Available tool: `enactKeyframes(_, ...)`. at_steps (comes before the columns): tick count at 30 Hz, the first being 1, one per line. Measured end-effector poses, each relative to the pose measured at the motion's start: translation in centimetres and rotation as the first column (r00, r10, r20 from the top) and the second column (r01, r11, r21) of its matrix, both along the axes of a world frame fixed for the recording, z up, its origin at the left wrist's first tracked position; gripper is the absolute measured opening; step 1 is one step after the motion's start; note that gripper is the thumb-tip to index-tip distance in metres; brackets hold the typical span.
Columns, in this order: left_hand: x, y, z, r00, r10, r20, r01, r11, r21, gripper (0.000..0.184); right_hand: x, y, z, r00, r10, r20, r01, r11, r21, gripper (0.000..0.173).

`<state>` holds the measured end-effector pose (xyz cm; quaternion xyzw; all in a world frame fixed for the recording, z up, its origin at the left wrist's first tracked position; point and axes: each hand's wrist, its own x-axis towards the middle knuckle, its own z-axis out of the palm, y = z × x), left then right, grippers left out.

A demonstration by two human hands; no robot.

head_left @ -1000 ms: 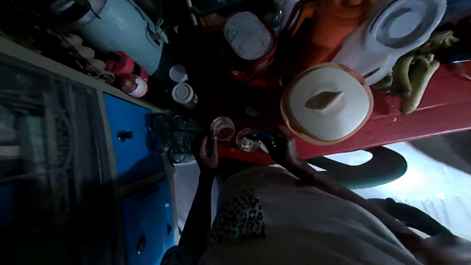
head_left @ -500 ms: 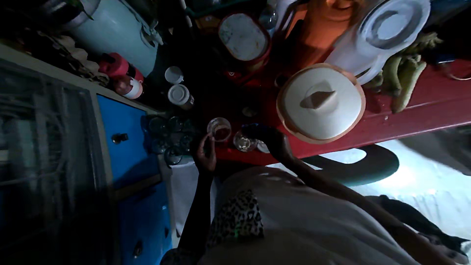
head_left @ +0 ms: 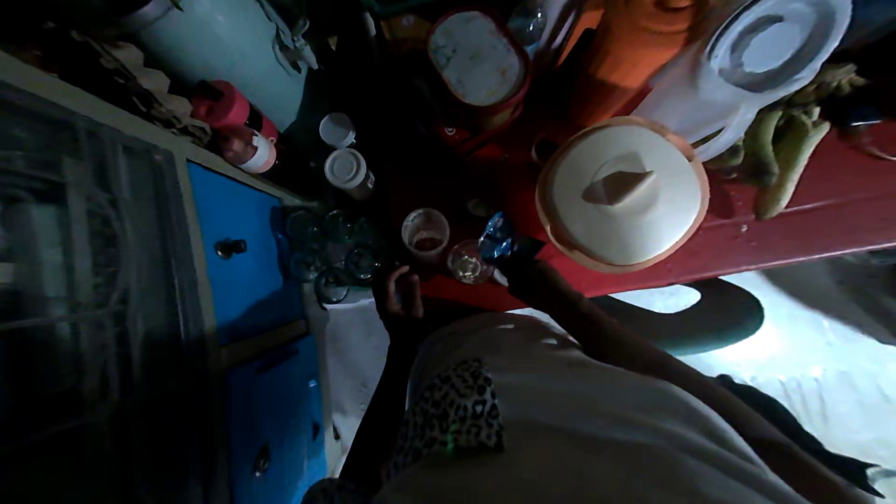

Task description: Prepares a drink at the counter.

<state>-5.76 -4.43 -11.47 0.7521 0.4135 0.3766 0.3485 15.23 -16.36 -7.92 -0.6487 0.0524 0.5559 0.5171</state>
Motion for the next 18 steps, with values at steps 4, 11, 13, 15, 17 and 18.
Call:
enactKeyframes(4, 0.4, 0.2, -0.1, 1.0, -0.012, 0.004, 0.012, 0.997, -0.08, 0.034, 0.5, -0.2, -0.6, 0.933, -0.095, -0.346, 0.11, 0.994, 0.024, 0.022)
enactKeyframes(11, 1.2, 1.0, -0.7, 0.996, -0.062, 0.062, 0.077, 0.956, -0.282, 0.056, 0.4, -0.8, -0.6, 0.866, -0.176, -0.468, 0.176, 0.983, -0.044, 0.026)
enactKeyframes(13, 2.0, 1.6, -0.3, 0.995, -0.027, 0.093, 0.063, 0.91, -0.409, 0.054, 0.7, -0.5, 0.2, 0.868, -0.149, -0.473, 0.163, 0.987, -0.013, 0.027)
enactKeyframes(15, 3.0, 2.2, -0.2, 0.992, 0.014, 0.127, 0.057, 0.842, -0.536, 0.053, 1.3, 0.3, 1.4, 0.9, -0.069, -0.43, 0.101, 0.994, 0.051, 0.028)
enactKeyframes(17, 3.4, 2.7, -1.7, 0.991, -0.028, 0.128, 0.092, 0.846, -0.526, 0.051, 2.1, 1.5, 2.6, 0.957, 0.078, -0.278, -0.036, 0.987, 0.155, 0.025)
enactKeyframes(18, 3.3, 2.9, -3.1, 0.991, -0.062, 0.116, 0.111, 0.869, -0.481, 0.05, 2.4, 2.3, 3.0, 0.972, 0.129, -0.197, -0.092, 0.977, 0.191, 0.022)
